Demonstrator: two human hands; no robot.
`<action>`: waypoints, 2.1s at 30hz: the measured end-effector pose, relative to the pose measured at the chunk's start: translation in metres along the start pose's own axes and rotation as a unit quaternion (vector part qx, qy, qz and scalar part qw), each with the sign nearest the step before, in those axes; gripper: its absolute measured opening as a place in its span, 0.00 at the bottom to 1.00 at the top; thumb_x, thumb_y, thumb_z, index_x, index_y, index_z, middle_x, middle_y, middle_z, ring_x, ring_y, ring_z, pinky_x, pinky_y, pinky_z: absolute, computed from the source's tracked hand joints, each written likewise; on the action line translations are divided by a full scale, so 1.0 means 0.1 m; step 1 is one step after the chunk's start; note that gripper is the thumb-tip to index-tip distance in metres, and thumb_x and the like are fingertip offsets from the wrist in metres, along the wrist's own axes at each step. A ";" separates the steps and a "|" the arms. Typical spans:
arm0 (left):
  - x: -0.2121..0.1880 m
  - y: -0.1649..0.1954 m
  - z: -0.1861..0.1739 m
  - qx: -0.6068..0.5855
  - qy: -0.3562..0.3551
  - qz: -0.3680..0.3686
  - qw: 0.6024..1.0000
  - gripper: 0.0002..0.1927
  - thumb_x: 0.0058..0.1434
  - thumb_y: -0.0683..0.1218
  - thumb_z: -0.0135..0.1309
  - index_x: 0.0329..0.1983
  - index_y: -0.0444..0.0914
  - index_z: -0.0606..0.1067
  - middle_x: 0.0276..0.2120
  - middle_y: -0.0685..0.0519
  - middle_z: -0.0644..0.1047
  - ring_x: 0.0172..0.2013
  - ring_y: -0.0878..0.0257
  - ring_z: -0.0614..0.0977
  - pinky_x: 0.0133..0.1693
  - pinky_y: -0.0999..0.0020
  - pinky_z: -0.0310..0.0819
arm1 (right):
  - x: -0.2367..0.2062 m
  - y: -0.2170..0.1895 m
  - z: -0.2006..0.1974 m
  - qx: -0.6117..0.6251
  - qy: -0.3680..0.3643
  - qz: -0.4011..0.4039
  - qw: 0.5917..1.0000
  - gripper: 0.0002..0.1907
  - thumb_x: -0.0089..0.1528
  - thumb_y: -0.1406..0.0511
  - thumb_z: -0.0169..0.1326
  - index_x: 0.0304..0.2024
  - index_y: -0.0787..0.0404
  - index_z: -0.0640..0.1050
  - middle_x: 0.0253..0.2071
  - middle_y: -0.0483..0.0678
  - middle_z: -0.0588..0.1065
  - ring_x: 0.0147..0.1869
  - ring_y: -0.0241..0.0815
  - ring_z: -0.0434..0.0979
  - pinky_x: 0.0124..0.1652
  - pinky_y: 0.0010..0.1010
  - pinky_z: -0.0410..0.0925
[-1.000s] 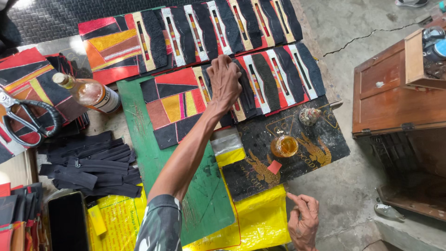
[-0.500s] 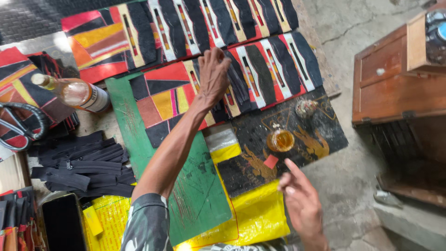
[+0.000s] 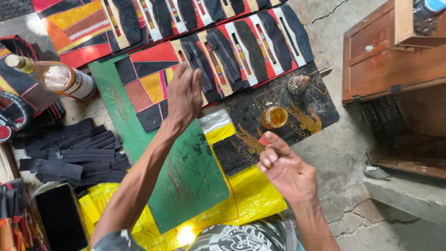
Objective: The person handles black zipper tapes at a workbench, aligning and folding each strip and pressing it along the edge of colorful patchwork fabric panels, working through the pieces one at a time. They occasionally reach into a jar of adhesive and handle a small lump of glue-like material while preparing the zipper strips.
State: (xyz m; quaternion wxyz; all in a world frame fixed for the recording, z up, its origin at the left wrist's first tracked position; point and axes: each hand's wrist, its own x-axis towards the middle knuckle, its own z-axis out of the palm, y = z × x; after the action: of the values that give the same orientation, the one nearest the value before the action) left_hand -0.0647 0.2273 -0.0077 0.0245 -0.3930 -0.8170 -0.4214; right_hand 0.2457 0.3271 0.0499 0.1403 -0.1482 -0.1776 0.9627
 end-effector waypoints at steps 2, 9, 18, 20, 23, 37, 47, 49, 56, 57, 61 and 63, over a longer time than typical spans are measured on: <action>-0.26 0.09 -0.15 0.011 -0.024 -0.047 0.999 0.17 0.76 0.45 0.51 0.31 0.31 0.69 0.34 0.46 0.69 0.31 0.59 0.72 0.35 0.61 0.67 | 0.05 -0.21 -0.06 -0.232 0.055 -0.139 0.961 0.31 0.60 0.72 0.49 0.68 0.68 0.70 0.40 0.50 0.70 0.47 0.44 0.68 0.51 0.35 0.64; -0.72 0.48 -0.49 -0.170 -0.078 0.008 0.982 0.25 0.58 0.34 0.57 0.60 0.30 0.70 0.50 0.41 0.69 0.39 0.59 0.78 0.39 0.66 0.77 | 0.92 -1.23 -0.66 -0.792 0.187 -0.312 0.491 0.44 0.56 0.70 0.63 0.74 0.64 0.62 0.60 0.56 0.70 0.61 0.50 0.67 0.53 0.38 0.68; -0.98 0.84 -0.50 -0.290 -0.146 -0.075 0.943 0.19 0.66 0.41 0.61 0.60 0.36 0.74 0.48 0.48 0.78 0.42 0.60 0.82 0.45 0.67 0.81 | 0.78 -1.37 -0.24 -0.643 0.057 -0.323 0.692 0.48 0.63 0.81 0.58 0.80 0.59 0.51 0.54 0.59 0.79 0.57 0.43 0.81 0.60 0.35 0.74; -1.00 1.00 -0.42 -0.476 -0.197 -0.112 0.850 0.30 0.64 0.43 0.59 0.67 0.36 0.64 0.57 0.47 0.72 0.52 0.60 0.78 0.52 0.65 0.77 | 0.39 -1.18 0.05 -0.600 -0.007 -0.280 0.750 0.48 0.65 0.79 0.59 0.80 0.59 0.49 0.51 0.58 0.79 0.54 0.40 0.79 0.59 0.33 0.73; -0.96 1.17 -0.24 -0.658 -0.250 -0.127 0.699 0.36 0.67 0.51 0.55 0.73 0.41 0.54 0.63 0.51 0.70 0.60 0.62 0.75 0.57 0.63 0.76 | 0.23 -0.73 0.36 -0.532 -0.076 -0.181 0.824 0.53 0.61 0.76 0.60 0.81 0.57 0.46 0.54 0.60 0.79 0.56 0.41 0.79 0.60 0.34 0.71; -1.61 1.17 0.11 -0.786 -0.050 -0.231 0.571 0.18 0.75 0.47 0.49 0.62 0.37 0.62 0.50 0.49 0.73 0.49 0.62 0.77 0.51 0.65 0.75 | 0.23 0.59 0.18 -0.334 -0.022 -0.130 0.933 0.37 0.59 0.74 0.65 0.71 0.72 0.68 0.66 0.56 0.69 0.67 0.42 0.73 0.68 0.35 0.64; -1.65 1.27 0.18 -0.749 0.090 -0.179 0.632 0.21 0.75 0.46 0.50 0.64 0.40 0.57 0.54 0.50 0.69 0.54 0.63 0.72 0.58 0.66 0.67 | 0.26 0.97 0.17 -0.369 0.036 -0.279 0.886 0.24 0.62 0.81 0.57 0.61 0.73 0.75 0.71 0.56 0.68 0.70 0.43 0.72 0.68 0.35 0.66; -1.63 1.29 0.18 -0.693 0.108 -0.174 0.691 0.21 0.75 0.47 0.50 0.64 0.39 0.57 0.56 0.50 0.68 0.56 0.63 0.71 0.60 0.66 0.65 | 0.26 0.98 0.21 -0.370 0.058 -0.299 0.878 0.20 0.65 0.80 0.57 0.61 0.74 0.77 0.71 0.58 0.70 0.70 0.45 0.74 0.69 0.36 0.67; -1.56 1.29 -0.04 -0.629 0.019 -0.120 0.768 0.18 0.78 0.50 0.43 0.65 0.38 0.59 0.65 0.50 0.64 0.65 0.63 0.67 0.70 0.66 0.59 | 0.28 0.72 0.32 -0.332 -0.038 -0.202 0.921 0.36 0.60 0.71 0.63 0.69 0.68 0.67 0.73 0.51 0.63 0.71 0.40 0.69 0.67 0.33 0.65; -1.58 1.29 -0.09 -0.628 -0.006 -0.113 0.770 0.17 0.79 0.50 0.43 0.64 0.37 0.60 0.66 0.49 0.64 0.66 0.63 0.67 0.71 0.66 0.59 | 0.27 0.69 0.34 -0.324 -0.030 -0.196 0.925 0.34 0.60 0.72 0.64 0.67 0.70 0.68 0.74 0.50 0.62 0.70 0.40 0.69 0.63 0.33 0.68; -1.51 1.25 -0.21 -0.710 -0.031 -0.169 0.683 0.26 0.71 0.46 0.54 0.67 0.37 0.59 0.60 0.47 0.69 0.60 0.60 0.73 0.64 0.62 0.66 | 0.29 0.56 0.40 -0.422 -0.055 -0.190 0.885 0.34 0.57 0.75 0.65 0.65 0.68 0.69 0.74 0.48 0.59 0.69 0.37 0.69 0.65 0.30 0.69; -1.51 1.24 -0.25 -0.743 -0.063 -0.181 0.642 0.29 0.69 0.45 0.57 0.70 0.34 0.62 0.58 0.46 0.72 0.58 0.58 0.75 0.63 0.62 0.69 | 0.30 0.52 0.42 -0.454 -0.066 -0.173 0.871 0.32 0.57 0.77 0.65 0.64 0.69 0.72 0.72 0.47 0.59 0.66 0.38 0.71 0.62 0.30 0.71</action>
State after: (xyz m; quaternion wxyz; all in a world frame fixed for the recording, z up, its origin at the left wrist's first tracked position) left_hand 0.1143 0.1569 0.0350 -0.4038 -0.1496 -0.2840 -0.8567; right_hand 0.1924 0.2775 0.0601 0.2095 -0.0982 -0.6271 0.7437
